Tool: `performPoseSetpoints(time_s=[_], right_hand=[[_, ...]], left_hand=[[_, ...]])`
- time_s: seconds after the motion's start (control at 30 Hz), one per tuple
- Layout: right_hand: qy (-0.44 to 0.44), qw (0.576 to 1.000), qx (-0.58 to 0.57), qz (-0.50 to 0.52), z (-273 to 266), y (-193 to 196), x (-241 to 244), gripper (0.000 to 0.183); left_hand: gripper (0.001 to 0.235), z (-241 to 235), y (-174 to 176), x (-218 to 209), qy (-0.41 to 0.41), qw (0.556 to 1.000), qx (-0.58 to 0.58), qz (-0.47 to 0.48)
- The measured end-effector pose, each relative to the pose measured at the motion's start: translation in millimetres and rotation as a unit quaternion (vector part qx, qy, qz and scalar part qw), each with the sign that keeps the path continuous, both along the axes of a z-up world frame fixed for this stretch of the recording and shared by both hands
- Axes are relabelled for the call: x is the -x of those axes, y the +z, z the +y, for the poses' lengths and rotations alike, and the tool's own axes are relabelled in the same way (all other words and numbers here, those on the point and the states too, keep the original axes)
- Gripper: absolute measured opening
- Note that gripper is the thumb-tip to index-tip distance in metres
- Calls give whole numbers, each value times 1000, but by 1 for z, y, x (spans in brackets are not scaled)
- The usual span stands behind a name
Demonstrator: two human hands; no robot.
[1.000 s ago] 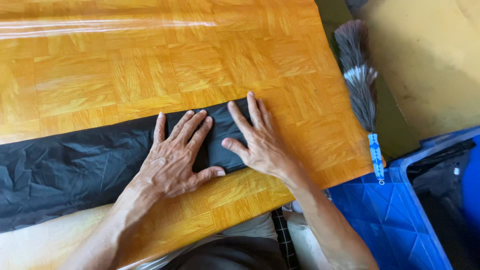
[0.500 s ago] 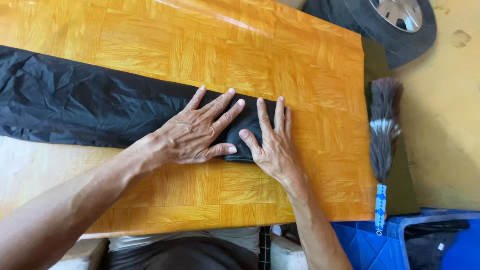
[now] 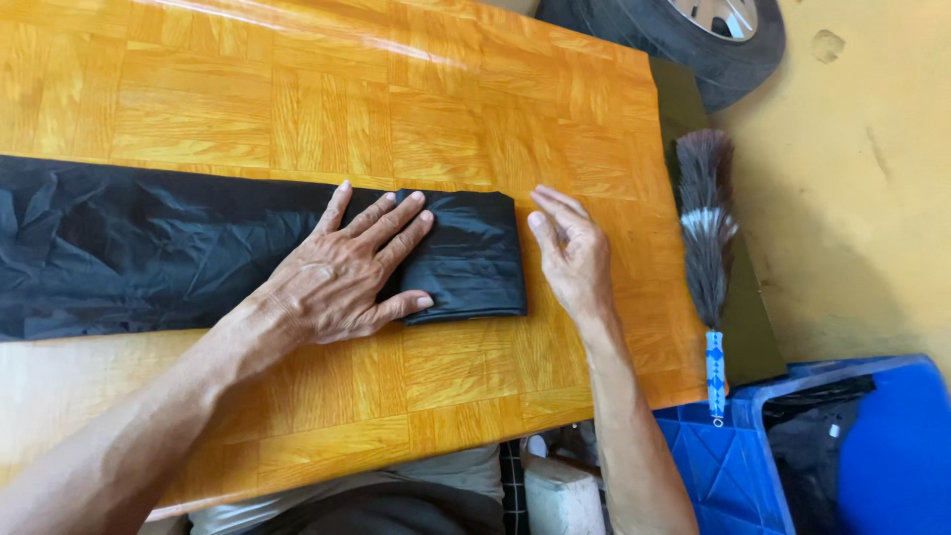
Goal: The person folds a pair of black pants on a wooden table. They smooth the fabric, fold the legs together, roll the pants into a tight cylinder, and then fold the roll into a compact bundle.
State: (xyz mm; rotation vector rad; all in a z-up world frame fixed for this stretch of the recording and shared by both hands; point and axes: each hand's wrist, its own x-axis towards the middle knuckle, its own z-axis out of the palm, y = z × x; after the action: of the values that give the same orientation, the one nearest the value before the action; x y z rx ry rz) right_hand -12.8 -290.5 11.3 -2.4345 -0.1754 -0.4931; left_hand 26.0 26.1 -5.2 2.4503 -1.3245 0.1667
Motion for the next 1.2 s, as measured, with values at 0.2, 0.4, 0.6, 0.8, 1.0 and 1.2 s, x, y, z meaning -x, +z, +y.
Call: performPoseSetpoints(time_s=[0.2,0.4,0.6,0.8,1.0,1.2], right_hand=[[1,987,163,-2,34,-30,-8,33],[38,975,196,102,87,11,-8,52],[25,998,0,55,24,-2,-51,25],[97,991,-55,70,3,-29,-107,21],[57,991,-75,96,25,-31,-102,30],[-24,999,28,19,25,-38,-102,43]], left_hand=[[90,-2,-4,2,6,1000,10,-15],[93,-2,-11,2,6,999,22,-24],[92,-3,-7,2,8,1000,24,-19],[92,-4,-12,1,22,999,3,-33],[92,-4,-9,1,18,1000,1,-14],[92,-7,-10,-1,29,999,-13,-11]])
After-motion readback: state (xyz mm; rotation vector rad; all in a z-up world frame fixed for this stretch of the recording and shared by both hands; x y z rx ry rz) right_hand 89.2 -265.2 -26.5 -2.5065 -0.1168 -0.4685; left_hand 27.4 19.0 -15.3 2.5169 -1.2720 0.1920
